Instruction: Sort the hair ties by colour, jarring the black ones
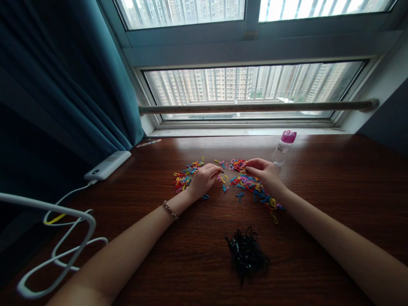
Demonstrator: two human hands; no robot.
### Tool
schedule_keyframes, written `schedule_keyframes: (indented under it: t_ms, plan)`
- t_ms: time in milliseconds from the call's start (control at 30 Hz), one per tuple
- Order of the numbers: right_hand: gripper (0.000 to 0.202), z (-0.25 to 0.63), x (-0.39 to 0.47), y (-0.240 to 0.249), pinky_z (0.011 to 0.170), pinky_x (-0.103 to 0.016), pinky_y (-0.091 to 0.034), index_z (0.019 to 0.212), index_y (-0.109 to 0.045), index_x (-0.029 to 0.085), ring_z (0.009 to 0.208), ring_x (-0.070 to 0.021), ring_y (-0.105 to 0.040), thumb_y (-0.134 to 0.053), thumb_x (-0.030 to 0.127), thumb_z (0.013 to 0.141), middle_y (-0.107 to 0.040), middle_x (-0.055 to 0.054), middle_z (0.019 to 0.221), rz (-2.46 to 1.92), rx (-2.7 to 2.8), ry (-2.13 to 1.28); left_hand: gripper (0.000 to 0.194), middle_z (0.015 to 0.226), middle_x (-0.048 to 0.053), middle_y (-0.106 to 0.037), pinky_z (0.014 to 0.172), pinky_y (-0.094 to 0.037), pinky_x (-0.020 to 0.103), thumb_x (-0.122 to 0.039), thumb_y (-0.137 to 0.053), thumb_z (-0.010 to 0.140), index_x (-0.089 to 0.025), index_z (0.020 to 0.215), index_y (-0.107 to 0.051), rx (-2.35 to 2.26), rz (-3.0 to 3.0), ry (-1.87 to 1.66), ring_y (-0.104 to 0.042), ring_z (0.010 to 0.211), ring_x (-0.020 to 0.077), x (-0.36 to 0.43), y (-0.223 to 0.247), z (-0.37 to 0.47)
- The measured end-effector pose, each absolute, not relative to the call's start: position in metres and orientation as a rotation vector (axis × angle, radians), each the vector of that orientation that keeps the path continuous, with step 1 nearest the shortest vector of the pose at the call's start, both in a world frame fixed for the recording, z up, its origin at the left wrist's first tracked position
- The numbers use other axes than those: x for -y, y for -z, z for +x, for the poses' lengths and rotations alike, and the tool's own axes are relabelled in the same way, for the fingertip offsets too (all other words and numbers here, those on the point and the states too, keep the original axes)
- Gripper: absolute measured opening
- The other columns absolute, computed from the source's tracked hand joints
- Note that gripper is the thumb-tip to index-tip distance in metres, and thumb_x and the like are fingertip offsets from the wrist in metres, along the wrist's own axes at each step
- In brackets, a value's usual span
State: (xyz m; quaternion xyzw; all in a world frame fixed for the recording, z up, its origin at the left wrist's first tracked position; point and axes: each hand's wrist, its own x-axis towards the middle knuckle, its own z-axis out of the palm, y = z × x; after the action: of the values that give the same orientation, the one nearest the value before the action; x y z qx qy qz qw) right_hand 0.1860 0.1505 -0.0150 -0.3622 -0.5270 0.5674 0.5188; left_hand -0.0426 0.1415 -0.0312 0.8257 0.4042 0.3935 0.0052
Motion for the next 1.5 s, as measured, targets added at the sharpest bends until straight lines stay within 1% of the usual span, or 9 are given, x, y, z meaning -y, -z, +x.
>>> schedule_keyframes:
  t_ms: [167,333,567,733,833,933,1067,1267,1500]
  plan:
    - [0.025,0.188,-0.148,0.003,0.063,-0.027,-0.053,0.081,-0.065,0.014,0.065,-0.0155,-0.065,-0.072,0.030,0.063,-0.068,-0.004,0.073,-0.900,1.335,-1.446,0.009,0.082,0.004,-0.065,0.076,-0.047,0.028,-0.023,-0.054,0.082,-0.017,0.081,-0.061,-1.275,2.565,-1.213,-0.059,0.082,0.0152,-0.142,0.029,-0.043]
    - [0.021,0.188,-0.139,-0.013,0.044,-0.016,-0.042,0.071,-0.065,0.011,0.050,-0.0086,-0.058,-0.072,0.030,0.064,-0.063,-0.001,0.058,-0.886,1.795,-1.735,0.014,0.079,0.004,-0.064,0.076,-0.047,0.030,-0.027,-0.054,0.082,-0.017,0.078,-0.062,-1.271,2.564,-1.222,-0.058,0.080,0.0160,-0.142,0.028,-0.043]
    - [0.032,0.184,-0.120,-0.021,0.057,-0.022,-0.051,0.084,-0.066,0.011,0.064,-0.0139,-0.064,-0.073,0.033,0.062,-0.066,-0.003,0.073,-0.570,2.220,-2.395,0.014,0.078,0.005,-0.063,0.076,-0.045,0.031,-0.024,-0.050,0.084,-0.016,0.077,-0.059,-1.005,2.806,-1.110,-0.056,0.081,0.0160,-0.135,0.015,-0.042]
    - [0.032,0.191,-0.143,-0.013,0.057,-0.026,-0.050,0.084,-0.065,0.011,0.063,-0.0153,-0.062,-0.055,0.041,0.079,-0.066,-0.006,0.071,-0.926,2.093,-1.399,0.016,0.072,0.005,-0.060,0.072,-0.044,0.033,-0.024,-0.046,0.084,-0.016,0.074,-0.056,-0.681,3.050,-0.875,-0.055,0.076,0.0164,-0.105,0.002,-0.023]
    - [0.028,0.192,-0.153,0.003,0.083,-0.038,-0.046,0.096,-0.064,0.015,0.093,-0.0223,-0.059,-0.046,0.035,0.086,-0.066,-0.010,0.095,-0.991,2.171,-0.637,0.024,0.068,0.005,-0.059,0.071,-0.044,0.032,-0.026,-0.042,0.086,-0.019,0.067,-0.055,-0.387,3.190,-0.548,-0.055,0.075,0.0163,-0.086,-0.001,-0.008]
    - [0.031,0.190,-0.154,0.020,0.100,-0.049,-0.030,0.112,-0.057,0.017,0.120,-0.0268,-0.040,-0.046,0.032,0.087,-0.057,-0.012,0.117,-0.998,2.412,-0.186,0.027,0.069,0.006,-0.059,0.072,-0.045,0.032,-0.029,-0.039,0.087,-0.020,0.067,-0.055,-0.262,3.232,-0.418,-0.055,0.076,0.0168,-0.080,-0.002,-0.002]
    - [0.033,0.186,-0.150,0.028,0.103,-0.054,-0.022,0.118,-0.054,0.021,0.128,-0.0263,-0.028,-0.040,0.033,0.090,-0.052,-0.008,0.125,-0.854,2.611,-0.180,0.024,0.076,0.007,-0.061,0.077,-0.044,0.035,-0.032,-0.040,0.086,-0.018,0.076,-0.057,-0.446,3.240,-0.535,-0.055,0.081,0.0190,-0.092,0.000,-0.011]
    - [0.029,0.188,-0.155,0.022,0.101,-0.046,-0.029,0.110,-0.059,0.021,0.119,-0.0223,-0.042,-0.037,0.023,0.091,-0.059,-0.006,0.115,-0.783,2.412,-0.295,0.025,0.105,0.011,-0.059,0.093,-0.039,0.039,-0.020,-0.038,0.087,-0.014,0.106,-0.053,-1.149,3.038,-0.784,-0.049,0.107,0.0222,-0.118,0.011,-0.026]
    - [0.031,0.195,-0.163,0.034,0.100,-0.047,-0.030,0.113,-0.055,0.017,0.117,-0.0222,-0.044,-0.036,0.017,0.088,-0.058,-0.010,0.116,-1.017,2.295,-0.143,0.037,0.125,0.009,-0.051,0.103,-0.028,0.047,-0.017,-0.036,0.088,-0.019,0.123,-0.043,-1.193,2.905,-0.605,-0.039,0.124,0.0206,-0.128,0.020,-0.032]
